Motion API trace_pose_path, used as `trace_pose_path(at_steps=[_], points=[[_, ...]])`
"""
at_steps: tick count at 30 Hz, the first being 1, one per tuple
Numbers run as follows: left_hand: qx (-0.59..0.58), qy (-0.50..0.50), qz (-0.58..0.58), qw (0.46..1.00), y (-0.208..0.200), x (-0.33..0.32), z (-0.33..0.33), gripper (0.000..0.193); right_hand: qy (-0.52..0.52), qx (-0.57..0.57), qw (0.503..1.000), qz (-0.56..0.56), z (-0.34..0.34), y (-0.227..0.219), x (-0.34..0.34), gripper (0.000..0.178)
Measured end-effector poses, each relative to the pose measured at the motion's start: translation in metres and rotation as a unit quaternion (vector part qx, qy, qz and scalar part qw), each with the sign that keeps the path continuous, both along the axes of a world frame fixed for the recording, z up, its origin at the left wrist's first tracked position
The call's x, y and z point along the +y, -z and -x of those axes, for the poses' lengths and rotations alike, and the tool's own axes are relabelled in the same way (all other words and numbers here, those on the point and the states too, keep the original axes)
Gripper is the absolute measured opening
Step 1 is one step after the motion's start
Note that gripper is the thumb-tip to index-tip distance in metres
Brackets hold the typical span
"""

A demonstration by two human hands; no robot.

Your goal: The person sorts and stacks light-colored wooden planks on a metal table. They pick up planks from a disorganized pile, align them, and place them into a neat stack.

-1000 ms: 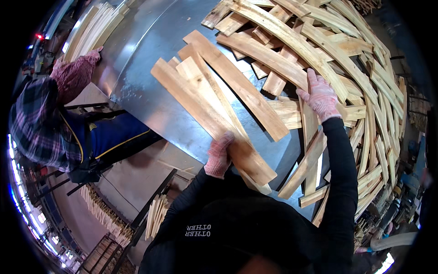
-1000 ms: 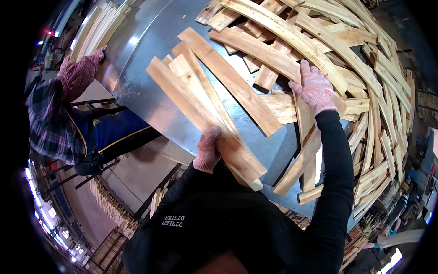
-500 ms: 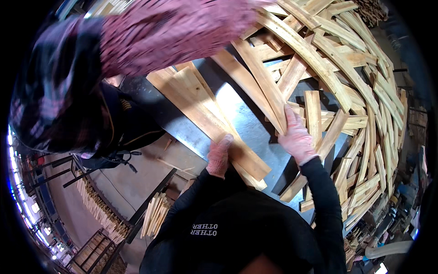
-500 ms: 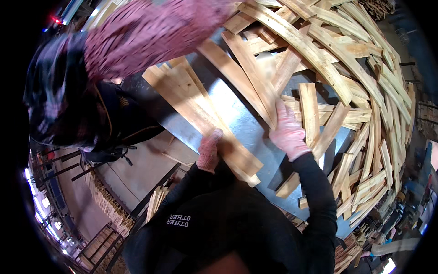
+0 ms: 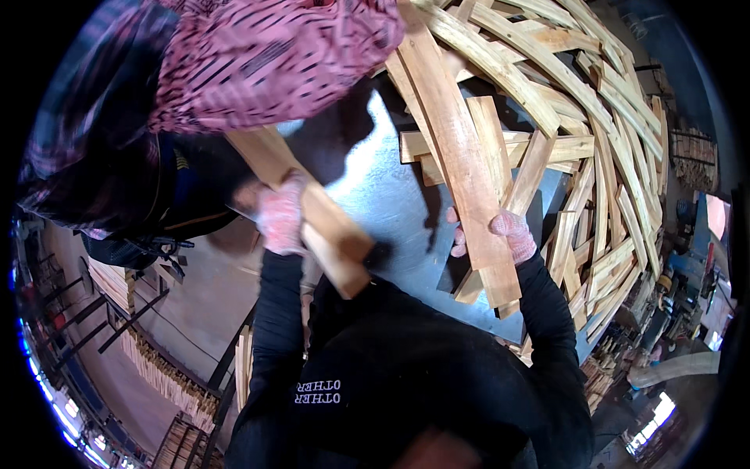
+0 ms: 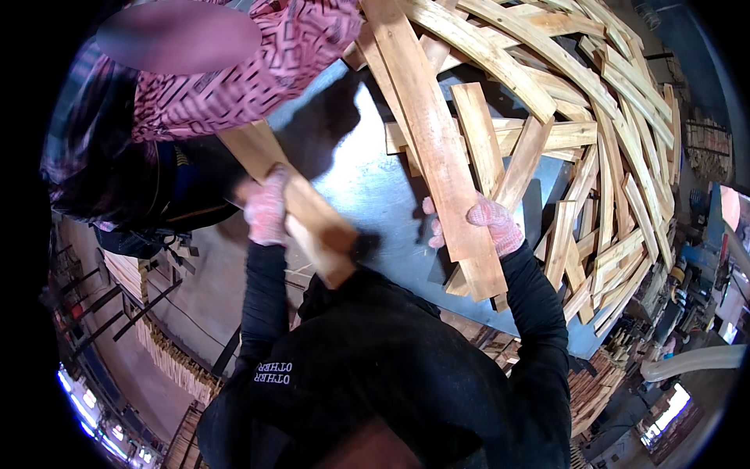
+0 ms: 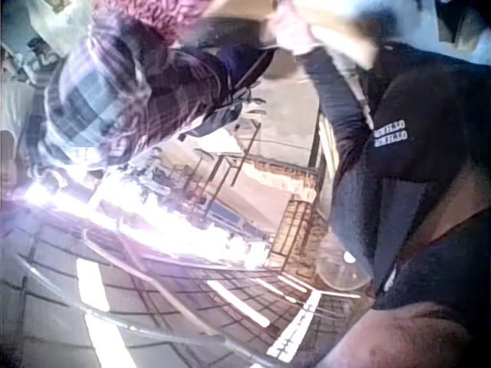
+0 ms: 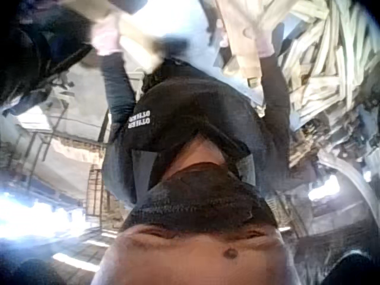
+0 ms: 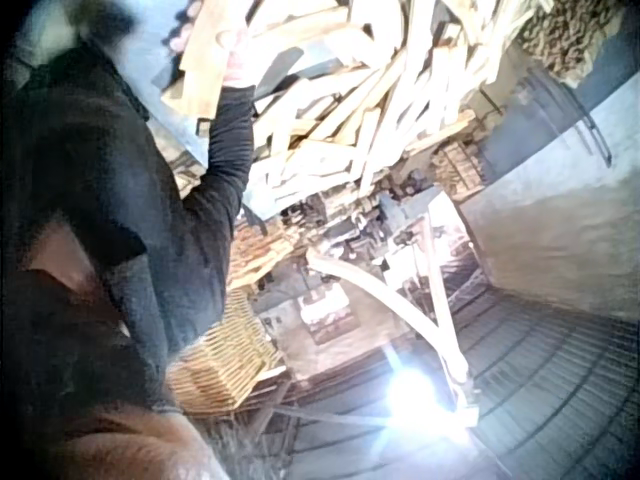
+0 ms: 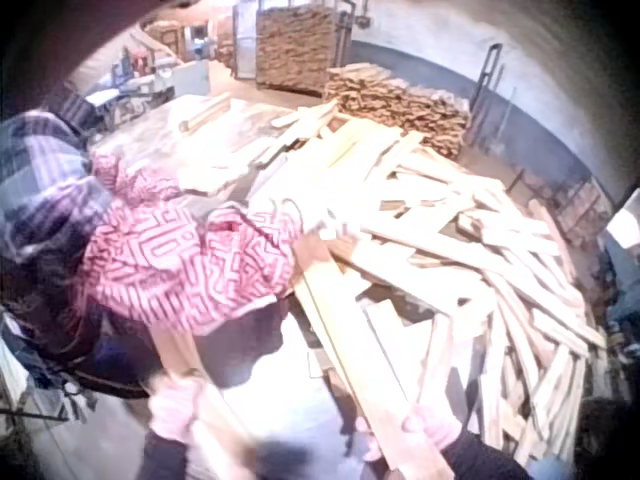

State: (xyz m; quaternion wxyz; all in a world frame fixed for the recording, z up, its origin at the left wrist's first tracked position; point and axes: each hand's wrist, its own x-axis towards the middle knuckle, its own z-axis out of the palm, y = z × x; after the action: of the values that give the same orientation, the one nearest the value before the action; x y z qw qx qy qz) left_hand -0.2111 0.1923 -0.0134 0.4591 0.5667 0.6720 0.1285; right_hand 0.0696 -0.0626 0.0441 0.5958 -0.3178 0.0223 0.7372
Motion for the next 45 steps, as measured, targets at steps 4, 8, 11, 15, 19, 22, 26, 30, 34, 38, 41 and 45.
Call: trace_pose_path(at_steps=[4,8,11,15,19,22,26,30,34,38,41,45], points=[[0.293,0.097,-0.066,0.949,-0.024,0.057,0.030,0.068,-0.019,-0.076,0.997,0.007,-0.005,0.000,-0.028,0.089],[0.281,0.049,-0.114,0.952,0.007,0.045,0.066,0.080,-0.077,-0.182,0.979,0.045,0.007,0.013,-0.049,0.085],[0.363,0.054,-0.088,0.926,0.000,0.039,0.021,0.081,-0.074,-0.212,0.971,0.083,0.023,0.009,-0.062,0.093],[0.332,0.077,-0.105,0.934,-0.001,0.012,0.021,0.090,-0.073,-0.275,0.958,0.012,0.035,0.014,-0.077,0.098],[0.269,-0.005,-0.098,0.958,-0.005,-0.001,0.023,0.094,-0.066,-0.295,0.953,0.009,0.039,0.006,-0.071,0.096],[0.285,0.066,-0.072,0.953,-0.015,-0.008,0.007,0.096,-0.013,-0.246,0.969,0.006,0.043,0.009,-0.025,0.093],[0.302,0.125,-0.144,0.934,-0.009,0.002,0.004,0.101,0.001,-0.357,0.927,-0.112,0.003,0.010,0.098,0.078],[0.299,0.121,-0.120,0.939,-0.026,0.019,0.008,0.087,0.062,-0.362,0.915,-0.169,-0.023,-0.041,0.221,0.067],[0.297,0.130,-0.056,0.944,-0.043,0.021,0.010,0.086,0.111,-0.388,0.904,-0.143,-0.066,-0.026,0.295,0.043],[0.325,0.112,-0.088,0.935,-0.031,0.018,0.028,0.084,0.026,-0.793,0.600,-0.102,-0.078,0.001,0.385,0.025],[0.304,0.111,-0.122,0.938,-0.009,0.019,0.027,0.080,-0.153,-0.912,0.381,-0.024,-0.085,-0.018,0.464,0.025],[0.292,0.106,-0.183,0.933,-0.015,0.029,0.016,0.057,-0.193,-0.877,0.437,0.048,-0.076,0.039,0.551,0.028]])
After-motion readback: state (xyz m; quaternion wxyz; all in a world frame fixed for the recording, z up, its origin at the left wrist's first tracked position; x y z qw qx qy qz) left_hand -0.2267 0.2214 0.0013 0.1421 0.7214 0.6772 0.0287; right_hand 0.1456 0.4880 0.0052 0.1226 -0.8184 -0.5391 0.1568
